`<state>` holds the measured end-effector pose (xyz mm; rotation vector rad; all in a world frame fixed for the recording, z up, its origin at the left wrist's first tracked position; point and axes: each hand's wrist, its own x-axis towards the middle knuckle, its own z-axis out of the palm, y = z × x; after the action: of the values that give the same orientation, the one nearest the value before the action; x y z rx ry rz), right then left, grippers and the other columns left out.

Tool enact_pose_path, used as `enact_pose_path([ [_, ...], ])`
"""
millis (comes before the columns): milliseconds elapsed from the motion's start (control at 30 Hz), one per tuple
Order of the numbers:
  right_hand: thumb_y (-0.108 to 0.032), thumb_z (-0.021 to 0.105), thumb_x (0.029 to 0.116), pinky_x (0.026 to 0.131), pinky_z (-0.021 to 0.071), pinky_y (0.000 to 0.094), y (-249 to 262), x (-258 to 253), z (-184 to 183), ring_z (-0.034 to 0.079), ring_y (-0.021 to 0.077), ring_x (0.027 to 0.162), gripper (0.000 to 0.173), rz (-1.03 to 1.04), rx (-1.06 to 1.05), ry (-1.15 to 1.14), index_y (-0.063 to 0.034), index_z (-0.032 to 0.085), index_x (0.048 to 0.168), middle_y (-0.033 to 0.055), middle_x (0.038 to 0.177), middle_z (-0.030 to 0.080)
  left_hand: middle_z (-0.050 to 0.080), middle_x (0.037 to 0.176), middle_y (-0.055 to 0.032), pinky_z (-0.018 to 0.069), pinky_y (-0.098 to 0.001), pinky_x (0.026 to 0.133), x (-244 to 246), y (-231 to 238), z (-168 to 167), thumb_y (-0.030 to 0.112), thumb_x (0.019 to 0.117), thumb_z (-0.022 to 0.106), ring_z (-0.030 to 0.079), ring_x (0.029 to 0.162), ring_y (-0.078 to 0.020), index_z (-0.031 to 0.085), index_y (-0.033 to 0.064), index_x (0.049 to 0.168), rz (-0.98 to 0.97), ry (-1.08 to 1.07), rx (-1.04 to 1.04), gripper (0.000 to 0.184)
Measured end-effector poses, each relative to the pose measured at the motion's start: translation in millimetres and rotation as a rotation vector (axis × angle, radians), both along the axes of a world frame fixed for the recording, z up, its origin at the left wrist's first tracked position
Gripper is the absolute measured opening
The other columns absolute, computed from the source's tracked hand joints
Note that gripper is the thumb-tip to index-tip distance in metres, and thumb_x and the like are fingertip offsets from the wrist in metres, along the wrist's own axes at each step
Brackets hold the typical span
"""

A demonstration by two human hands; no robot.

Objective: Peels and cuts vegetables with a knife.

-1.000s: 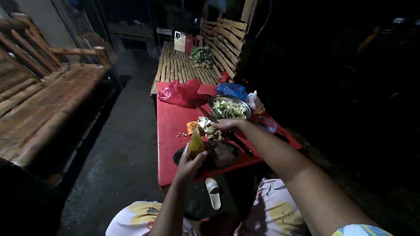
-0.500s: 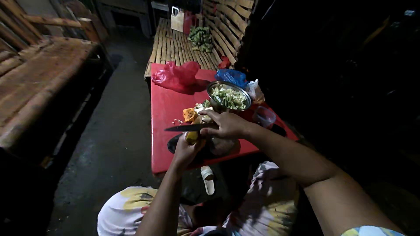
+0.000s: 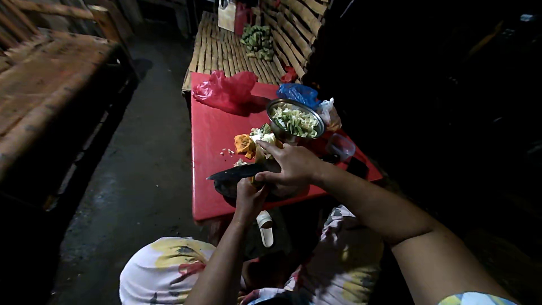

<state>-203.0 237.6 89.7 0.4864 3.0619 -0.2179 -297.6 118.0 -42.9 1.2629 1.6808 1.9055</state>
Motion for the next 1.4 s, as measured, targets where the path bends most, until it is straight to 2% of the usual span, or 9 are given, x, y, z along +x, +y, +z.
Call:
enact_pose_path([
  [67,-0.077,0.055,0.0898,0.076,0.055,0.0591,-2,0,0,0.069,0.0355,0.09,0.096,-0.011,0.005,0.008,-0.021,0.029,0.163,0.0152,0.101,0.071,0.067,0.071,0.0058,0.0545,-0.0201,0.067,5,0,5,0.014,0.0905,0.073,0.063,0.067,0.0028,0.07,0.0065,0.081,0.044,0.029,-0.044,0.012],
  [167,-0.078,0.056,0.0892,0.077,0.055,0.0591,-4,-1,-1,0.068,0.0354,0.09,0.097,-0.024,0.0,0.012,-0.0218,0.028,0.164,0.0152,0.1,0.071,0.069,0.076,-0.0001,0.0546,-0.0235,0.074,12,0,12,0.012,0.09,0.074,0.065,0.074,-0.0011,0.071,0.0024,0.085,0.116,0.089,-0.104,0.011],
  [267,-0.078,0.055,0.0893,0.077,0.0552,0.0605,-6,-2,-1,0.069,0.0356,0.087,0.097,-0.028,-0.021,-0.007,-0.0218,0.027,0.164,0.0147,0.095,0.071,0.071,0.084,-0.0082,0.0554,-0.0338,0.083,20,1,14,0.007,0.0876,0.075,0.068,0.083,-0.0117,0.072,-0.0028,0.092,0.147,0.077,-0.119,0.011],
  [433,-0.079,0.052,0.0904,0.07,0.0558,0.0577,-9,-1,-2,0.069,0.0322,0.078,0.094,-0.02,0.013,0.006,-0.0214,0.029,0.162,0.0096,0.082,0.069,0.068,0.082,-0.0045,0.055,-0.0287,0.078,23,6,5,0.008,0.0848,0.074,0.065,0.08,-0.007,0.07,-0.0007,0.094,0.168,0.038,-0.072,0.013],
  [600,-0.08,0.048,0.0909,0.07,0.056,0.0569,-10,-3,-6,0.069,0.0315,0.078,0.092,-0.019,0.038,0.048,-0.0218,0.033,0.16,0.0094,0.085,0.069,0.067,0.082,-0.0023,0.0546,-0.0233,0.077,27,9,1,0.008,0.0843,0.074,0.064,0.078,-0.0028,0.068,-0.0015,0.096,0.198,-0.013,0.006,0.016],
  [833,-0.08,0.047,0.0912,0.067,0.0555,0.0554,-9,-10,-11,0.069,0.0313,0.074,0.088,-0.007,0.1,0.1,-0.0208,0.04,0.156,0.0079,0.077,0.067,0.066,0.081,-0.0012,0.0544,-0.021,0.073,27,11,1,0.006,0.0856,0.071,0.063,0.075,-0.0006,0.067,-0.002,0.098,0.219,-0.011,0.043,0.015],
  [967,-0.08,0.045,0.0926,0.068,0.0547,0.0581,-11,-13,-8,0.069,0.0342,0.076,0.085,-0.04,0.062,0.095,-0.0221,0.041,0.155,0.0103,0.079,0.068,0.066,0.084,-0.005,0.0547,-0.0236,0.075,29,13,2,0.006,0.0863,0.072,0.063,0.078,-0.0036,0.065,-0.0055,0.104,0.258,0.02,0.021,0.022],
  [1200,-0.079,0.043,0.0937,0.07,0.0552,0.0589,-11,-17,-5,0.07,0.035,0.078,0.085,-0.054,0.063,0.066,-0.0219,0.039,0.156,0.0116,0.082,0.069,0.065,0.084,-0.0028,0.0544,-0.0235,0.074,31,16,9,0.008,0.0874,0.071,0.062,0.076,-0.0021,0.063,-0.0054,0.108,0.28,-0.066,-0.016,0.026],
  [1400,-0.077,0.045,0.0949,0.072,0.0553,0.0587,-17,-18,-9,0.07,0.0354,0.081,0.08,-0.116,0.002,0.131,-0.0224,0.043,0.154,0.0125,0.083,0.07,0.068,0.098,-0.0135,0.055,-0.0383,0.084,39,21,12,0.009,0.0871,0.073,0.066,0.09,-0.0169,0.061,-0.0057,0.121,0.335,-0.093,-0.136,0.039],
])
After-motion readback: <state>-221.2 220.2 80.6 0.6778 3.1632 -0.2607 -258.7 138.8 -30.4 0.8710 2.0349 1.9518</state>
